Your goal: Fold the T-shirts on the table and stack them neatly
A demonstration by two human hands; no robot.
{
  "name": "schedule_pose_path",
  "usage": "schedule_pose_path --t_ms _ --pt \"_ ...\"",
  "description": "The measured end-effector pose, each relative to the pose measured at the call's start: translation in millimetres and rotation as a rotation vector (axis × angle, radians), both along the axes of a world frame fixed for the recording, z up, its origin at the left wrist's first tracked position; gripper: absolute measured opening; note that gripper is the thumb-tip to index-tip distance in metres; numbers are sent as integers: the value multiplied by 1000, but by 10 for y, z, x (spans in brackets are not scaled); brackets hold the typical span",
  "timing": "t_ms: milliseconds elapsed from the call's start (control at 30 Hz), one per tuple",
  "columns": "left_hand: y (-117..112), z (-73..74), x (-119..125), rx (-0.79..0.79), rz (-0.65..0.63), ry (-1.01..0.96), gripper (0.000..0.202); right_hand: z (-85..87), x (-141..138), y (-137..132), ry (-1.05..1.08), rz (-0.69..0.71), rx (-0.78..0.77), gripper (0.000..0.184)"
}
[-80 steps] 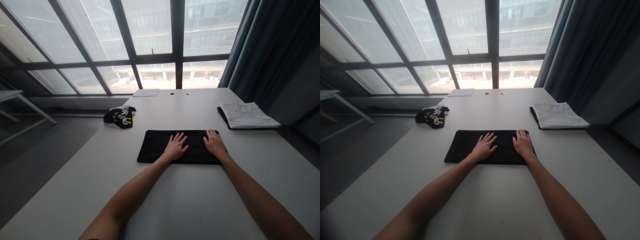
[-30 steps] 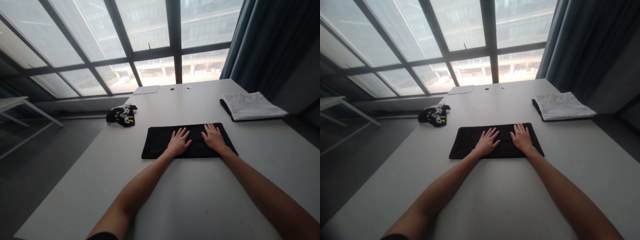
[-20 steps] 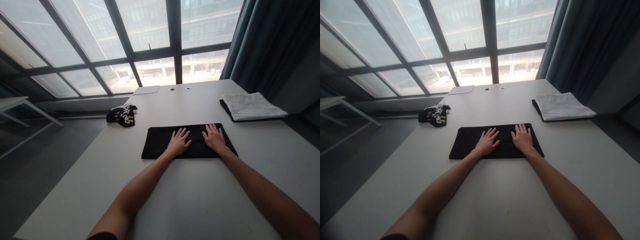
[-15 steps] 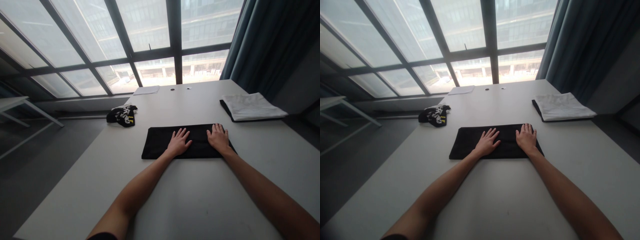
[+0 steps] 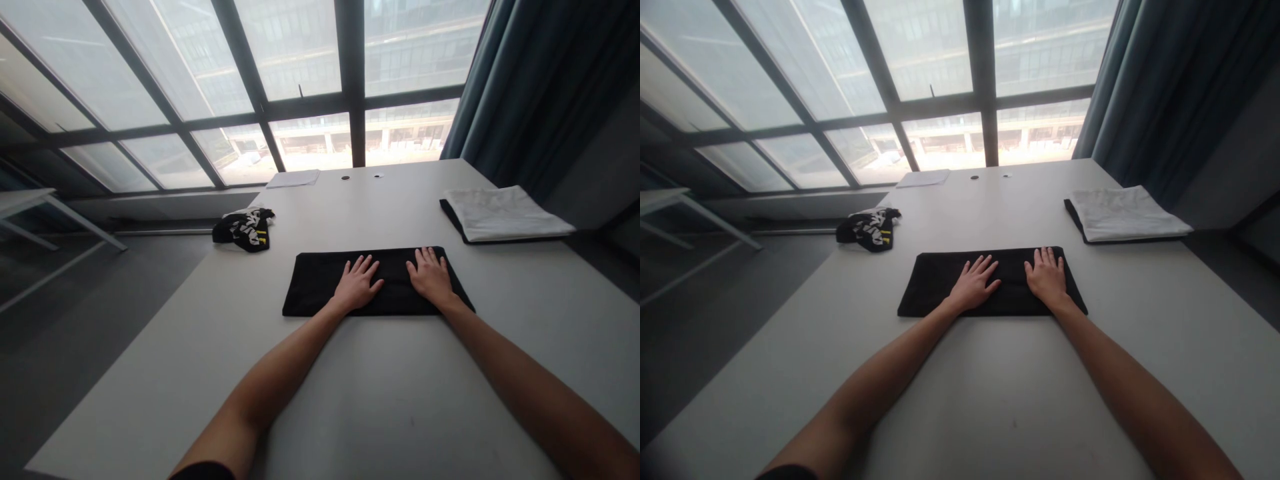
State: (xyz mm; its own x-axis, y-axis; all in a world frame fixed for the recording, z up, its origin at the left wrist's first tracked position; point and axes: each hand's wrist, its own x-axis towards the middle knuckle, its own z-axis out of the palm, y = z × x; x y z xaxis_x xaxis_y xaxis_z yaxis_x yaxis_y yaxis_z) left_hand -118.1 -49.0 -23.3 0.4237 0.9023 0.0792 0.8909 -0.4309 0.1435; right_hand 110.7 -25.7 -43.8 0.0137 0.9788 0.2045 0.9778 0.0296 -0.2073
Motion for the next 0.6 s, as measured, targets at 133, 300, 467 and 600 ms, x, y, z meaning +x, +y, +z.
schedule_pose_path --t_ms 133,300,467,600 --pt "6 -8 -1 2 -2 -5 65 42 101 21 7 -61 37 63" --pt "14 -18 -1 4 -8 -7 66 138 2 -57 33 154 177 59" --pt "2 -6 -2 16 -11 -9 65 84 -155 -110 49 451 86 59" --pt "-7 13 -6 1 -6 -3 65 15 -90 -52 8 379 -2 60"
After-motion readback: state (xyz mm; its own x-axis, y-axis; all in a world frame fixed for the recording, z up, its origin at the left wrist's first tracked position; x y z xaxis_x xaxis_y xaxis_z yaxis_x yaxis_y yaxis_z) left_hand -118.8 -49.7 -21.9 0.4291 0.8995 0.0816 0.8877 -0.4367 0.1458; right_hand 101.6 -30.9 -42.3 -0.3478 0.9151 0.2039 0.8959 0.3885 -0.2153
